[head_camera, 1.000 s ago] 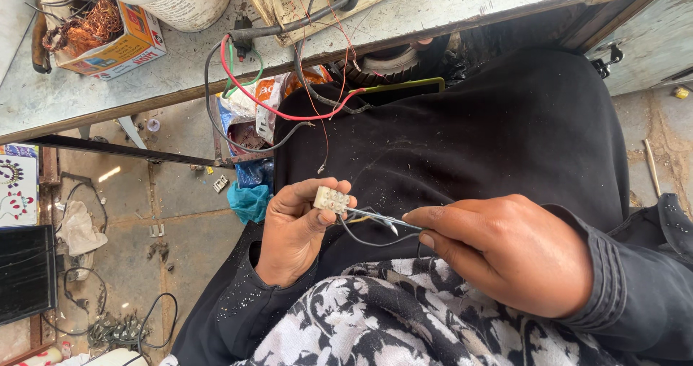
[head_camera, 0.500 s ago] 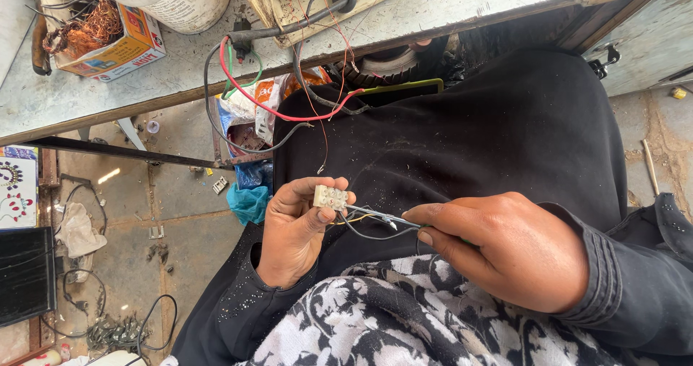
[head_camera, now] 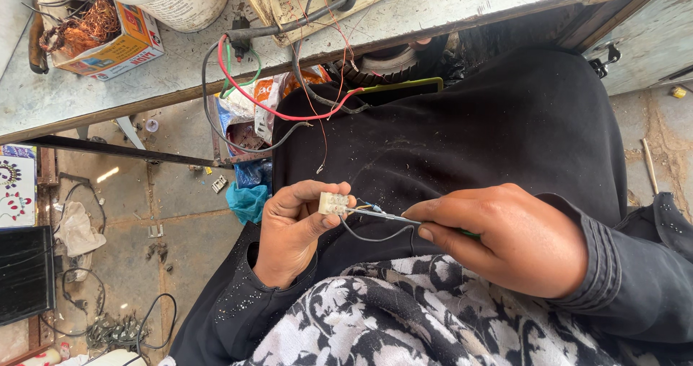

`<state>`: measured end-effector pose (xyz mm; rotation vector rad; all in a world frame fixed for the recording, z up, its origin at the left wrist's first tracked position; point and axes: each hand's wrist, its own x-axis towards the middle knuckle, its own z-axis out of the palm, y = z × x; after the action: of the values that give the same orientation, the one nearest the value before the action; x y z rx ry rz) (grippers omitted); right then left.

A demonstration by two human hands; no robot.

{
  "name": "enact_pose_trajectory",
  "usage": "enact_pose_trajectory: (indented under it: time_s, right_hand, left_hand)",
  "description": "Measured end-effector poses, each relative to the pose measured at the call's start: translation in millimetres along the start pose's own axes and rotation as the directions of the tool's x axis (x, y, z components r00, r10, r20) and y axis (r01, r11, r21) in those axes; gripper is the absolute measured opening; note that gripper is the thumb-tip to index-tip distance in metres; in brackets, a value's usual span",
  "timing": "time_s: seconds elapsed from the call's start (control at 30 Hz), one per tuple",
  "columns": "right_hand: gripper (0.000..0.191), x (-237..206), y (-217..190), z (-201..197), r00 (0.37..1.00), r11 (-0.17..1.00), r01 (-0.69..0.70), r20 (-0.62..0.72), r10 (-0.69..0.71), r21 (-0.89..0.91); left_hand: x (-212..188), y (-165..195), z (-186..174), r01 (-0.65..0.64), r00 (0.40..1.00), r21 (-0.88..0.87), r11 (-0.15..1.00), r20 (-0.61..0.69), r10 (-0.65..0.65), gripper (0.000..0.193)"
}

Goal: The person sits on the floor and uses a screwdriver to tighten screws on a small white electrical component held in their left hand. They manipulate the wires and the component, occasionally adjusting their grip and the position of the tool.

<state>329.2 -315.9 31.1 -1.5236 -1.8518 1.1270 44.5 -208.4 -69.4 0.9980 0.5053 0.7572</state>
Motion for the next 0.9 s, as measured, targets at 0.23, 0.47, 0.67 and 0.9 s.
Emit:
enact_pose_trajectory:
  time_s: [0.23, 0.47, 0.67, 0.9]
  right_hand:
    - [0.033, 2.1, -9.8, 11.5, 0.962, 0.947, 0.163, -0.168, -0.215, -0.275]
    - [0.053, -2.2, -11.2, 20.6, 0.868, 0.766, 0.246, -0.217, -0.447, -0.593]
    - [0.039, -3.6, -13.8, 27.5, 0.929, 0.898, 0.125, -0.267, -0.255, -0.422]
    - [0.058, -5.7, -21.5, 18.1, 0.89, 0.746, 0.219, -0.185, -0.417, -0.628]
  left_hand:
    - [2.3, -0.1, 4.5, 0.048, 0.996, 0.0, 0.999, -0.071, -0.048, 0.033]
    - [5.5, 1.6, 7.2, 0.054, 0.99, -0.055, 0.997, -0.129, -0.061, 0.033]
    - [3.6, 2.8, 6.2, 0.06, 0.992, -0.08, 0.995, -0.103, -0.068, 0.034]
    - [3.1, -1.2, 5.8, 0.08, 0.988, -0.069, 0.994, -0.129, -0.089, 0.033]
